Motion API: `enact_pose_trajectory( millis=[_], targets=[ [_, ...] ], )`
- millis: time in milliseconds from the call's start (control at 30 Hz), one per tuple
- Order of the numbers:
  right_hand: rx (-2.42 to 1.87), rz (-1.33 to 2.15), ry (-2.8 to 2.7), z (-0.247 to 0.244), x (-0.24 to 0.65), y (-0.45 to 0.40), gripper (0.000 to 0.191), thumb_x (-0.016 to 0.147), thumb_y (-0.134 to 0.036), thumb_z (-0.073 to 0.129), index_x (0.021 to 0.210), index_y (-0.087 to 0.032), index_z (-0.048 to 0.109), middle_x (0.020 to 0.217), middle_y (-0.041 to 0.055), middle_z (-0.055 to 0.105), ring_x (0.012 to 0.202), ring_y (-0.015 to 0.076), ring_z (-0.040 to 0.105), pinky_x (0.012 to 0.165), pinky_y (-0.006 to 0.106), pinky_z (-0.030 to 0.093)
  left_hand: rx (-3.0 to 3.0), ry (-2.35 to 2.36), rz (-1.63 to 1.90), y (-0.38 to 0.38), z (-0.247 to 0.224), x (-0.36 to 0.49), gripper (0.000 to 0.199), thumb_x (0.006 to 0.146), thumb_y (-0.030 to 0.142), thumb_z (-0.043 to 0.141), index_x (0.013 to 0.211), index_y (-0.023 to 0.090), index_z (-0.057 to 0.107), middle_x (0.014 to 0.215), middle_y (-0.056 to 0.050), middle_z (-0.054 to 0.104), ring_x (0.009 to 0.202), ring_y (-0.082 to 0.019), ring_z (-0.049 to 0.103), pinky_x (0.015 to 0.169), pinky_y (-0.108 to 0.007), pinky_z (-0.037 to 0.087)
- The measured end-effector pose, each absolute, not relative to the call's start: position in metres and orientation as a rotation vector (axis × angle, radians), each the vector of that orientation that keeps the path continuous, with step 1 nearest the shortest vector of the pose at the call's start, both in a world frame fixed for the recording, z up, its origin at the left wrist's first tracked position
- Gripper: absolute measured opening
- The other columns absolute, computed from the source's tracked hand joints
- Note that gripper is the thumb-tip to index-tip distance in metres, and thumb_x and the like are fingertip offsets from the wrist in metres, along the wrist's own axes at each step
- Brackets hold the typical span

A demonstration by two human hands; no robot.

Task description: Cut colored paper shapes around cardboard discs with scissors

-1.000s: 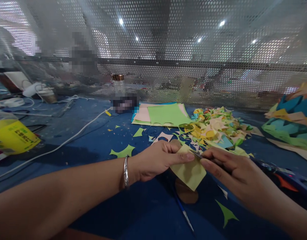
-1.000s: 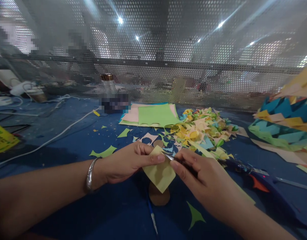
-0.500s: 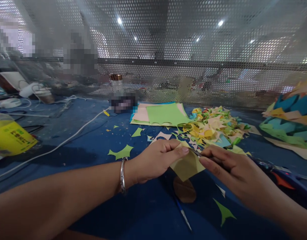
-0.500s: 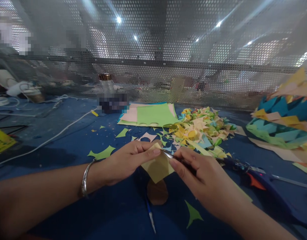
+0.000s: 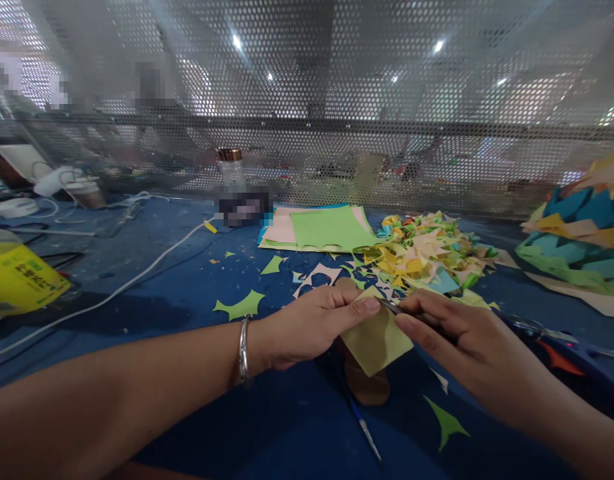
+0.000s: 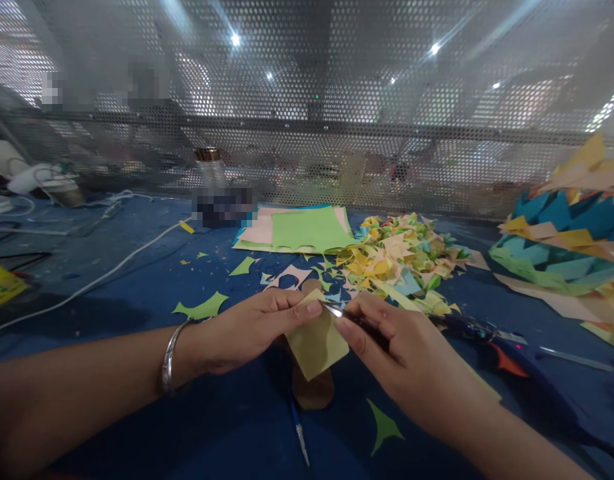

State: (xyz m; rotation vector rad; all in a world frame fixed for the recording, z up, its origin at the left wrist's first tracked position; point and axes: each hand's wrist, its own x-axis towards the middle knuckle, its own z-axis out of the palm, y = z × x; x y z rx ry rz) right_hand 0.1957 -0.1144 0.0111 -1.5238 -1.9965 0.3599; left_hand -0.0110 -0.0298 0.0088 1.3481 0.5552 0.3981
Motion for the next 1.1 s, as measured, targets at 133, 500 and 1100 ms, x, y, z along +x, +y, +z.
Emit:
enact_pose_trajectory(
  millis=[133, 500, 1100],
  targets=[
    [-1.531, 0.380, -2.000, 0.0105, 0.1960, -0.1148, 0.041, 0.106, -0.054, 0.043, 0.085, -0.023, 0.059, 0.068, -0.0005, 0.056, 0.059, 0.0148, 0.053, 0.052, 0.026, 0.042, 1.216, 0.535, 0.342, -0.0301, 0.0058, -0.0109, 0.035, 0.094, 0.049, 0.066, 0.083, 0.016, 0.068, 0.082, -0.003, 0.070, 0.075, -0.013, 0.062, 0.081, -0.027, 0.049],
    [-1.502, 0.376, -1.994, 0.0098, 0.1956, -0.1148, 0.041, 0.106, -0.053, 0.044, 0.082, -0.024, 0.059, 0.067, -0.0005, 0.058, 0.059, 0.0150, 0.054, 0.053, 0.026, 0.044, 1.270, 0.400, 0.229, -0.0306, 0.0033, -0.0113, 0.048, 0.098, 0.059, 0.054, 0.097, 0.014, 0.070, 0.081, -0.009, 0.072, 0.070, -0.019, 0.073, 0.079, -0.037, 0.059],
    [-1.572, 0.361, -1.987, 0.0082, 0.1962, -0.1164, 0.038, 0.105, -0.053, 0.045, 0.090, -0.024, 0.066, 0.075, 0.0023, 0.068, 0.069, 0.0180, 0.061, 0.056, 0.028, 0.045, 1.347, 0.409, 0.120, -0.0303, 0.0081, -0.0127, 0.044, 0.100, 0.060, 0.049, 0.092, 0.018, 0.061, 0.071, -0.001, 0.067, 0.053, -0.009, 0.062, 0.056, -0.022, 0.044]
  ],
)
